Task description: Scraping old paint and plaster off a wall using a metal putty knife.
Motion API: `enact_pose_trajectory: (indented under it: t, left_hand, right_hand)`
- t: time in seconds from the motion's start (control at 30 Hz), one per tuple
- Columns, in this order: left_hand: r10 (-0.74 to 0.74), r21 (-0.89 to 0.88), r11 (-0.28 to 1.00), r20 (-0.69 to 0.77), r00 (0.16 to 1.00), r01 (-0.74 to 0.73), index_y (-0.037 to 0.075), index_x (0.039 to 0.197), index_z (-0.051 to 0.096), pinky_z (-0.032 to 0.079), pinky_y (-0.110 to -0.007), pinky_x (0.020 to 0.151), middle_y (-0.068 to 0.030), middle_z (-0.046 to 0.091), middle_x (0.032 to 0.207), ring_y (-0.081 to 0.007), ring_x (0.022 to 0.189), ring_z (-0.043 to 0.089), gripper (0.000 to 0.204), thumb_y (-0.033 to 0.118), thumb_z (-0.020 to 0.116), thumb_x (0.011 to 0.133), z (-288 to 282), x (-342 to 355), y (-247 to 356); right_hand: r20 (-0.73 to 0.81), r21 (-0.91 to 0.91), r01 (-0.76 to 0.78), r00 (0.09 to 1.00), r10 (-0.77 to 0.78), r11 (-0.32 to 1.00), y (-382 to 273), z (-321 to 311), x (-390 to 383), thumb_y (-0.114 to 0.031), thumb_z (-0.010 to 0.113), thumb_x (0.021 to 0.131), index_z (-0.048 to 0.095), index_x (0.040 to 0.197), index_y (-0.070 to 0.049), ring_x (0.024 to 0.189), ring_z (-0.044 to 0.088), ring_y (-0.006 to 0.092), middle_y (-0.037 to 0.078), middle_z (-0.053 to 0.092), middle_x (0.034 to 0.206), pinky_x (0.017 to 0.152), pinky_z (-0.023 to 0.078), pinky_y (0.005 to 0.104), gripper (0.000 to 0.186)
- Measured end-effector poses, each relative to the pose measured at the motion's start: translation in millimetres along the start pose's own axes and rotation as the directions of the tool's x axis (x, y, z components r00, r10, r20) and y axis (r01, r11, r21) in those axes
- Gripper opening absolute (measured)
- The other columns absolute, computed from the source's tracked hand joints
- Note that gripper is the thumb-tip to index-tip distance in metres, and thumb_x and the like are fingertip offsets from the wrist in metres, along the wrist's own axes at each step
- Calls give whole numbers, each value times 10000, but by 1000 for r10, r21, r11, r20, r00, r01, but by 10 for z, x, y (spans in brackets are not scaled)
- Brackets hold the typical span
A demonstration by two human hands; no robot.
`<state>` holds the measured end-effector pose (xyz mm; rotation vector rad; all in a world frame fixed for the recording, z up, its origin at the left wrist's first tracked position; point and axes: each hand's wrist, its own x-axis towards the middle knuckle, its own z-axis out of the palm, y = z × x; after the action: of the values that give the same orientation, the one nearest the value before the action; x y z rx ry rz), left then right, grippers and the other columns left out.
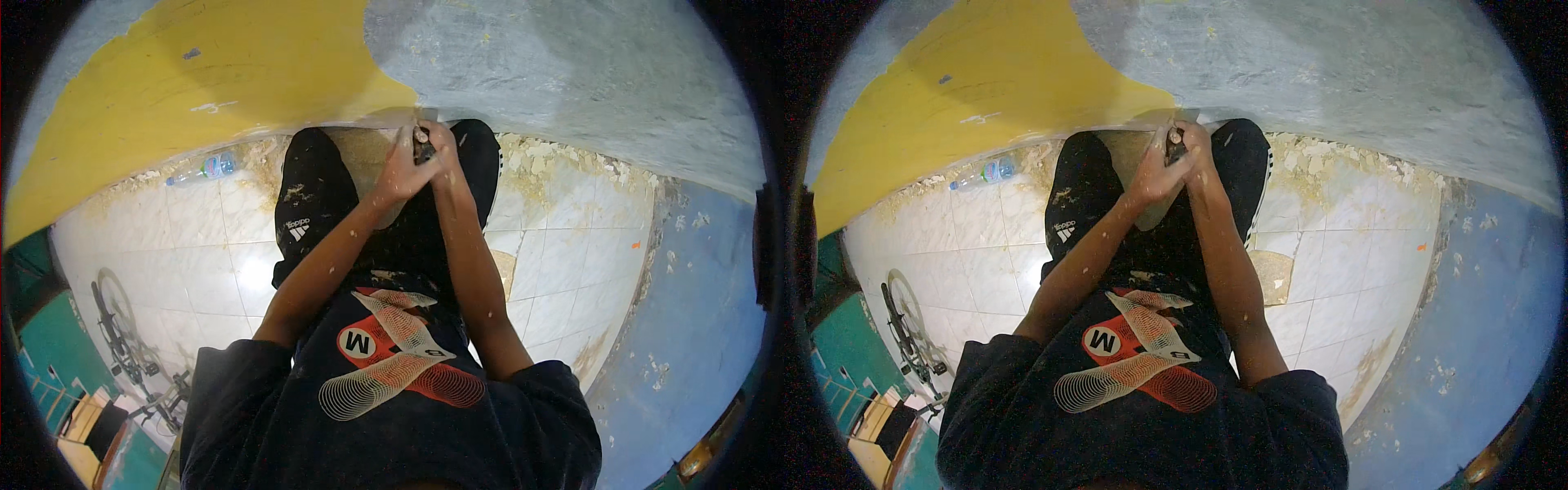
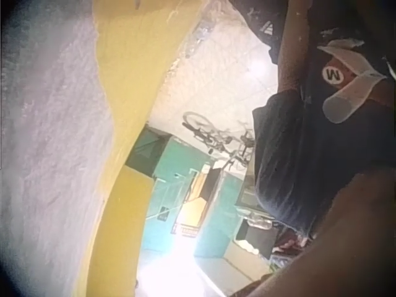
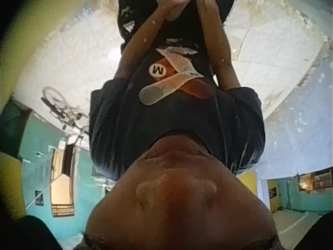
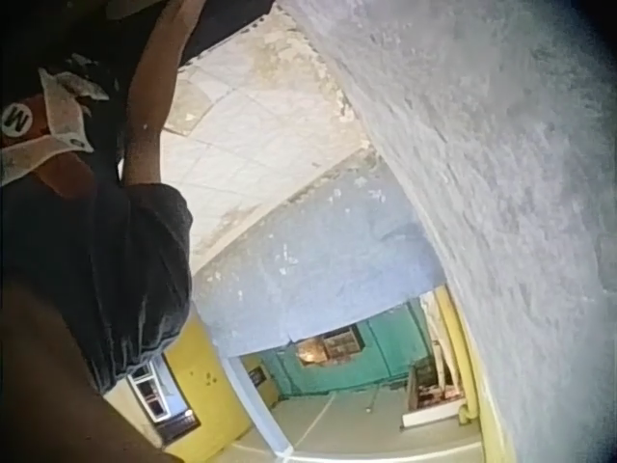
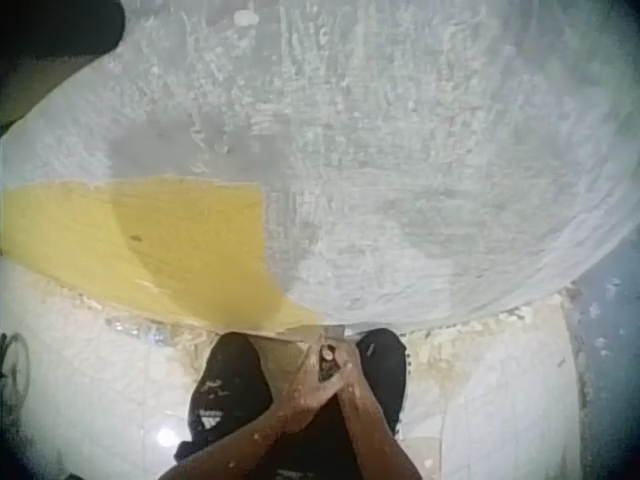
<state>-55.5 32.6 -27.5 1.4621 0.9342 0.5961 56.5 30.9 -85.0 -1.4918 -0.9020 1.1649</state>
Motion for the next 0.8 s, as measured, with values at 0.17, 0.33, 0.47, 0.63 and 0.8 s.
enact_pose_trajectory:
  t: [0.17,0.33,0.47,0.63,0.8]
  left_hand:
    - [127,31,992,-37,991,-126,-65,1180,356,345,-368,907,-207,461,1088,-267,1052,443,602,253,641,756,44,-14,-73]
    - [225,5,974,-107,968,-226,-106,1237,272,353,-358,883,-233,424,1067,-304,1013,439,749,234,674,705,110,34,-119]
    - [333,130,938,-71,940,-323,-93,1201,309,363,-358,864,-220,437,1041,-283,994,447,692,214,678,702,73,40,-58]
    - [168,11,986,-44,985,-168,-73,1165,336,372,-349,845,-199,451,1049,-251,976,456,605,213,656,738,64,57,-6]
    - [187,57,982,-103,977,-181,-57,1102,381,386,-349,791,-178,462,960,-247,903,463,554,221,670,718,76,58,-99]
  right_hand:
    - [13,135,27,999,-29,990,25,-8,-64,-108,505,806,580,789,6,595,482,140,48,555,676,581,422,308,138]
    - [68,664,-367,897,436,651,106,-62,40,-111,500,822,567,761,11,575,514,172,62,563,699,541,416,302,151]
    - [-28,248,-149,987,161,957,29,-43,-20,-117,484,832,559,750,-2,530,455,143,41,539,684,495,378,301,159]
    - [5,532,-283,944,331,798,-34,7,-22,-117,456,842,553,748,19,538,433,111,29,517,664,490,363,275,192]
    - [61,224,-66,997,54,972,198,-14,-4,-126,444,852,558,766,0,582,457,106,28,520,705,519,386,272,192]
